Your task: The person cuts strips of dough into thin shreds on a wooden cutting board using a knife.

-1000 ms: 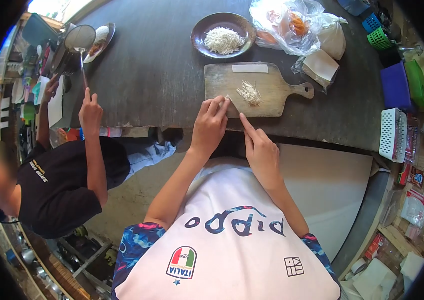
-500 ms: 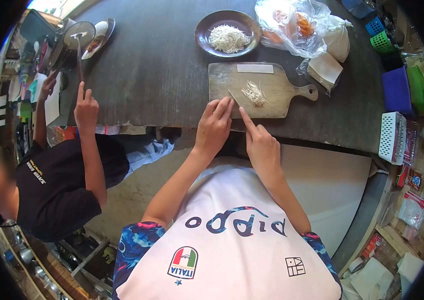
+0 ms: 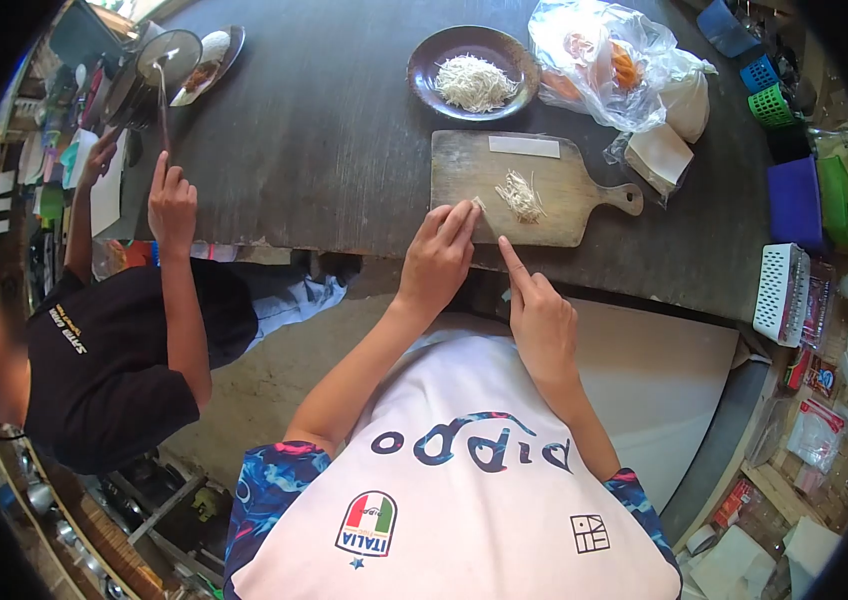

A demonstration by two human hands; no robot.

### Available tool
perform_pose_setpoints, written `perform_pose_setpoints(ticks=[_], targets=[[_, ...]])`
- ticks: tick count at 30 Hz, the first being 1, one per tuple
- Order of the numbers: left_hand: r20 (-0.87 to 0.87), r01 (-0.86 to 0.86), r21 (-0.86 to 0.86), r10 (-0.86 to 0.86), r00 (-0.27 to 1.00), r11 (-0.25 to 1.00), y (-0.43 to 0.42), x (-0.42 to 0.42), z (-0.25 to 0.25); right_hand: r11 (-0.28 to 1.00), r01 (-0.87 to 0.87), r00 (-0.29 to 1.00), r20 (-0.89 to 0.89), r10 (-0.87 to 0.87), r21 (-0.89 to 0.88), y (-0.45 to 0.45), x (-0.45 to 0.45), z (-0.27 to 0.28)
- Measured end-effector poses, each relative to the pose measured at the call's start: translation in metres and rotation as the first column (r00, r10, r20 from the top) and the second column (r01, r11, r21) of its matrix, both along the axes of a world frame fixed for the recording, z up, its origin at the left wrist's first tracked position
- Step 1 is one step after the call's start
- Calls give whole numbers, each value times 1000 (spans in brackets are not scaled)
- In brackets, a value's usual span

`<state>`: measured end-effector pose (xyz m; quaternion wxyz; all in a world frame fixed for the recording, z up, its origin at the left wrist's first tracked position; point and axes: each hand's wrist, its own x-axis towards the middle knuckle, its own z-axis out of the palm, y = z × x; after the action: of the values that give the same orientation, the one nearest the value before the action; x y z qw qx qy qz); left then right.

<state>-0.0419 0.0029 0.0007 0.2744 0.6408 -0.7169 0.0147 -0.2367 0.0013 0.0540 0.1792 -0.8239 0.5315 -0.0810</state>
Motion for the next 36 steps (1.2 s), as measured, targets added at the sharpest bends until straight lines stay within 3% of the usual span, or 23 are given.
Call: perform_pose_setpoints(ticks=[11, 14, 36], targets=[[-2, -40, 8, 40, 999, 999, 3, -6, 2, 999, -3, 1000, -19, 2, -32, -15, 23, -13], [-85, -31, 14, 32, 996, 999, 3, -5, -1, 1000, 8, 1000, -22, -9, -18, -6, 13, -10], [-69, -30, -14, 29, 997, 999, 2, -5, -2, 997, -39, 997, -62, 35, -68, -11, 15, -12]])
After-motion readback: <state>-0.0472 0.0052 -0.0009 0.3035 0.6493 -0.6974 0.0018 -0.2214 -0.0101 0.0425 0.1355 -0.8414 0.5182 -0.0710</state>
